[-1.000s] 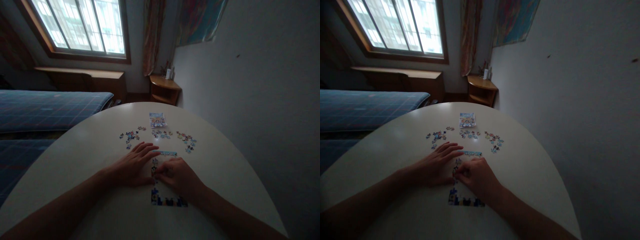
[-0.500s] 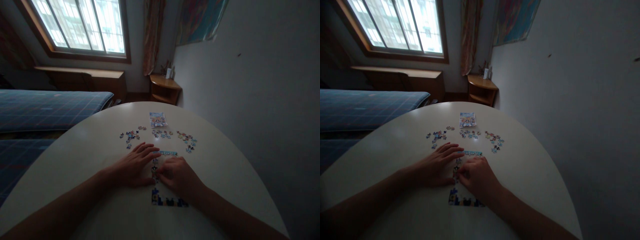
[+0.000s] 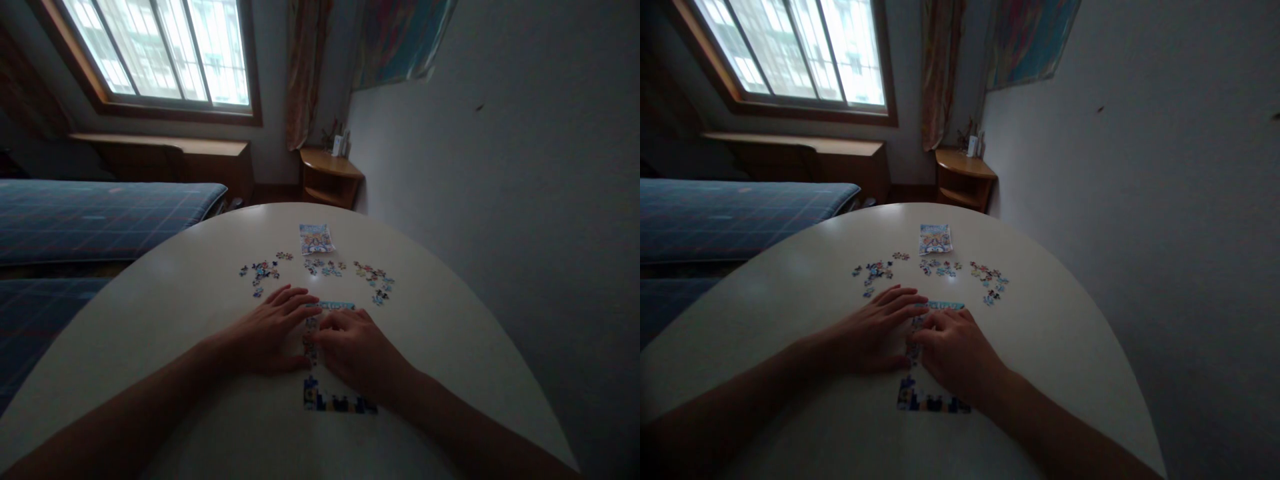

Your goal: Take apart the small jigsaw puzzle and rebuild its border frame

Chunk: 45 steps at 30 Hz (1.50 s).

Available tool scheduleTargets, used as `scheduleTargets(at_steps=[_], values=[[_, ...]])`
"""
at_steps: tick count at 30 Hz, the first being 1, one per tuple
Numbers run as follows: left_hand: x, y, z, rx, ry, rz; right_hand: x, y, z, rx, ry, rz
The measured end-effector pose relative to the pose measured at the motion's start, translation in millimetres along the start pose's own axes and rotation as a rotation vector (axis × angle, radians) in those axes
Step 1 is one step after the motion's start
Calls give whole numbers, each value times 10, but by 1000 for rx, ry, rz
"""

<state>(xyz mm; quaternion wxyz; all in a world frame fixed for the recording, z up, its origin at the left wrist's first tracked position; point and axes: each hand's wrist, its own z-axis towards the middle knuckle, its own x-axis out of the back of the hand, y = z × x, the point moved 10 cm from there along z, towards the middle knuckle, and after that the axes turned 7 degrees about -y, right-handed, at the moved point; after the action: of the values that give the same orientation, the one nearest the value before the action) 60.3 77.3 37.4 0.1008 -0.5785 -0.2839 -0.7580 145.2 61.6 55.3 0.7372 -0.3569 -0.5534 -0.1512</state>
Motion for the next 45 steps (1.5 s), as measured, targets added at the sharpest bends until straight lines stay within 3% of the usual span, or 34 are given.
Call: scheduleTargets(at_steps=[8, 29, 45], values=[[-12, 4, 6, 7, -30, 3, -16, 76, -14, -67, -52, -76], [1, 42, 23, -9, -42, -14, 11, -10, 65, -49, 45, -275], [-1, 9, 10, 8, -30, -39, 5, 2, 49, -47, 56, -242]])
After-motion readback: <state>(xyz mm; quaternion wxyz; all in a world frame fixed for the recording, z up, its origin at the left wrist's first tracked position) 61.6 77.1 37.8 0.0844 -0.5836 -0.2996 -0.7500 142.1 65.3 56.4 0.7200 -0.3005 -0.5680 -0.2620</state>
